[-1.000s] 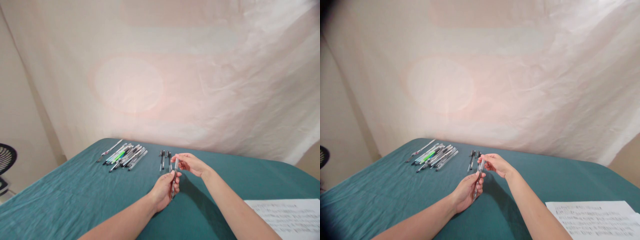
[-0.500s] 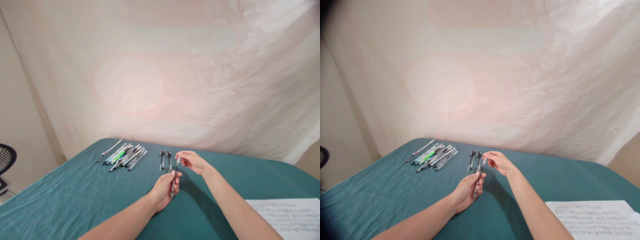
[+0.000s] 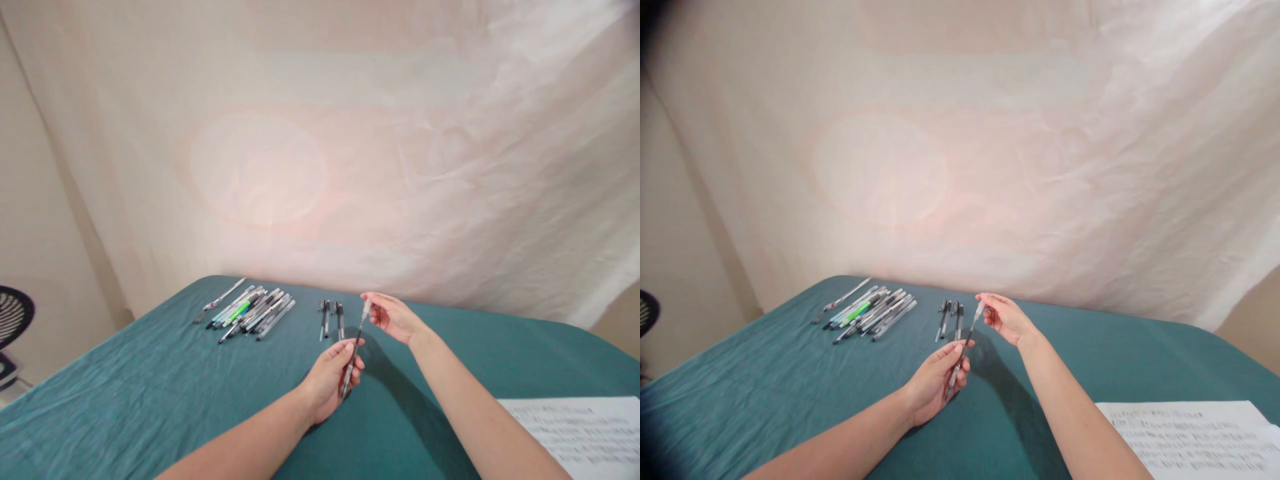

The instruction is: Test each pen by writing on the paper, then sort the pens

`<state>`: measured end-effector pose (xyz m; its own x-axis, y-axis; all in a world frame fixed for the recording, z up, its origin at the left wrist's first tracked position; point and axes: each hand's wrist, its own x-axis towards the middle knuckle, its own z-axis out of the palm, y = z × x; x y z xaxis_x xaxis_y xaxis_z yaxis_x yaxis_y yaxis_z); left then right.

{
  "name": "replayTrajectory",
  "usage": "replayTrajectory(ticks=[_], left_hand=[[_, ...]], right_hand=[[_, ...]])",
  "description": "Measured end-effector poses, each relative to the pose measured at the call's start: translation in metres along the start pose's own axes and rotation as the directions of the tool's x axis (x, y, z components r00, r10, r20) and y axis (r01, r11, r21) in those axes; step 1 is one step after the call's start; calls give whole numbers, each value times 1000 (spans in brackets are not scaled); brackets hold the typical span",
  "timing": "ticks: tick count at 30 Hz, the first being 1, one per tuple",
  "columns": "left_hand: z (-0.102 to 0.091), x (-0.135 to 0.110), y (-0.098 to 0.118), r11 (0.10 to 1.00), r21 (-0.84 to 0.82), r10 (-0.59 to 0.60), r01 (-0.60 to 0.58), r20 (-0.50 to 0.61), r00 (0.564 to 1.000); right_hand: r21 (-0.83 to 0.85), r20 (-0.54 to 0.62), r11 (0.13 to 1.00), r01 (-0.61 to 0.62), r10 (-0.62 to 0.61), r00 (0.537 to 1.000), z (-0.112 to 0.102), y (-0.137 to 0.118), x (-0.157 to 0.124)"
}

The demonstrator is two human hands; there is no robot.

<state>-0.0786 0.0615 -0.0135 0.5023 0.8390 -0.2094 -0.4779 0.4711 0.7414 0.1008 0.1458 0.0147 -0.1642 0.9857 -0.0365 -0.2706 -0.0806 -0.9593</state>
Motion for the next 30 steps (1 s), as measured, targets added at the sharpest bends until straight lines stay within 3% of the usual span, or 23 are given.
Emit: replayTrajectory(ticks=[5, 13, 23, 27, 30], left_hand=[[3, 0, 0, 1000, 5, 1, -1, -5, 1000], [2, -1, 0, 1000, 12, 5, -5, -11, 1000], [2, 0, -1, 1000, 0, 3, -3, -20, 1000], [3, 0, 0, 1000, 0, 2, -2, -35, 999], [3, -1, 0, 1000, -8, -1, 1, -39, 999]], right_hand=[[-121, -152, 991, 60, -79, 985, -10, 13, 11], [-464, -301, 885, -20, -136, 944, 0, 51, 44], [-750, -288, 649, -127, -148, 946, 15, 46, 77], [-766, -271, 628, -134, -128, 954, 16, 44, 76], [-741, -266, 660, -120, -125, 956, 15, 45, 73]])
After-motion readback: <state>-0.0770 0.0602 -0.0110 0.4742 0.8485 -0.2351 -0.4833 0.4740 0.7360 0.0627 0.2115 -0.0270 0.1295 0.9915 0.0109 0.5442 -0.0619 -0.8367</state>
